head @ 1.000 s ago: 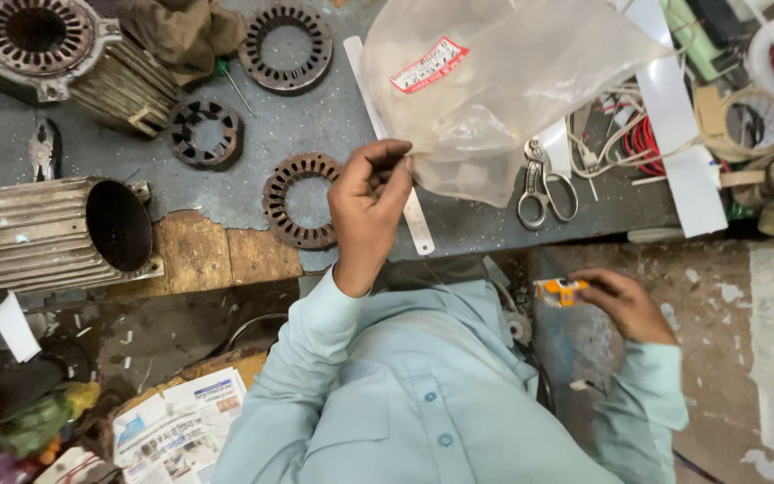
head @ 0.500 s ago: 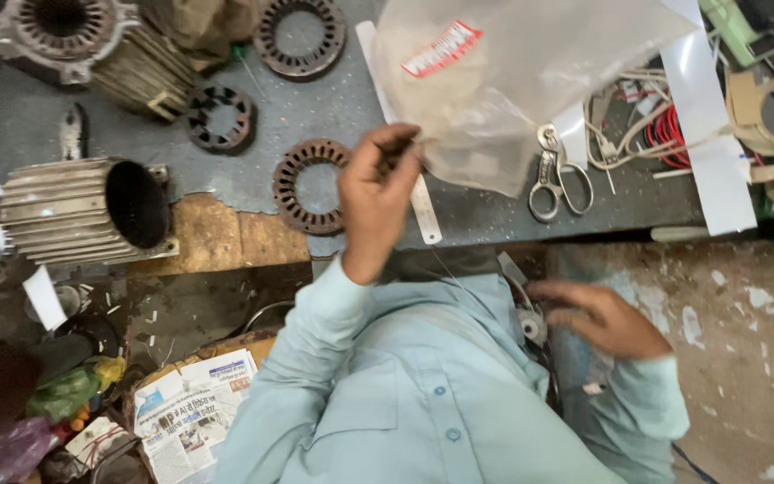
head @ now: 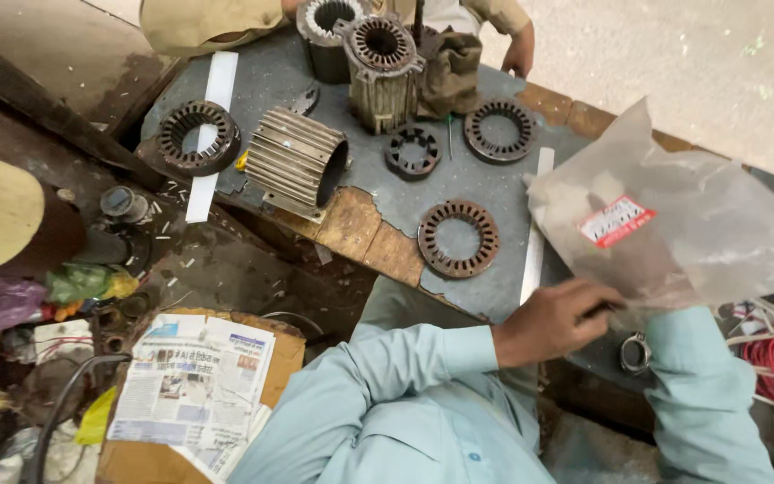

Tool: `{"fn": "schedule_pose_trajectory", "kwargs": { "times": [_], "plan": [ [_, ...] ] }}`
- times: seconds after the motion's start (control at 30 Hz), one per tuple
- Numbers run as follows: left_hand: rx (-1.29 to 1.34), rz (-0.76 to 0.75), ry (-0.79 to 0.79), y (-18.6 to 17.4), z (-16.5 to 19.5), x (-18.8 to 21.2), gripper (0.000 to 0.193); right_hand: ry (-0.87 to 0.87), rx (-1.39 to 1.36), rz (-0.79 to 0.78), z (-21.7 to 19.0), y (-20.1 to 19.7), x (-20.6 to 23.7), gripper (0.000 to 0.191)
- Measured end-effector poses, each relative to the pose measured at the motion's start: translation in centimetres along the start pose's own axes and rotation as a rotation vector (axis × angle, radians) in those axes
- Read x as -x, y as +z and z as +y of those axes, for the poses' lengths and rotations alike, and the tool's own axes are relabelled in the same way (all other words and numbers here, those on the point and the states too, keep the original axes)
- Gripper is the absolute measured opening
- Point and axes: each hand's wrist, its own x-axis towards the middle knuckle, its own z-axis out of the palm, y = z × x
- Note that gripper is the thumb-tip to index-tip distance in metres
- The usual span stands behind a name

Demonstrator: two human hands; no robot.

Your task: The person assembles small white paper pieces into the slots of a circular metal motor stator. They handle the stator, cut paper strips, and insert the pieces one by one into the slots.

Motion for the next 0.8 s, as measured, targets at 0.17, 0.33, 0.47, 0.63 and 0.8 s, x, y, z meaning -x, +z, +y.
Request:
{"fn": "schedule_pose_trajectory", "kwargs": {
  "times": [0.17, 0.33, 0.47, 0.63, 0.8],
  "plan": [
    [-0.173, -0.200, 0.103, -0.4, -2.8, -4.3, 0.037, 0.132, -0.020, 0.035, 1.9, 1.6, 0.4, 0.062],
    [-0.454, -0.235, 0.151, -3.8, -9.6, -14.0, 0.046, 0.182, -0.003, 0.078, 2.2, 1.5, 0.5, 0.060],
    [-0.581, -0.364, 0.359, -5.8, -14.0, -18.6, 0.098, 0.212, 0.014, 0.115, 2.1, 1.3, 0.3, 0.058],
    [-0.577, -0.674, -0.154, -6.0, -14.2, -18.6, 0.112, 0.241, 0.033, 0.167, 2.4, 1.0, -0.4, 0.056],
    [-0.702, -0.448, -0.096, -5.1, -14.1, -17.6, 0.093, 0.260, 0.028, 0.263, 2.6, 0.3, -1.0, 0.054]
  ]
}}
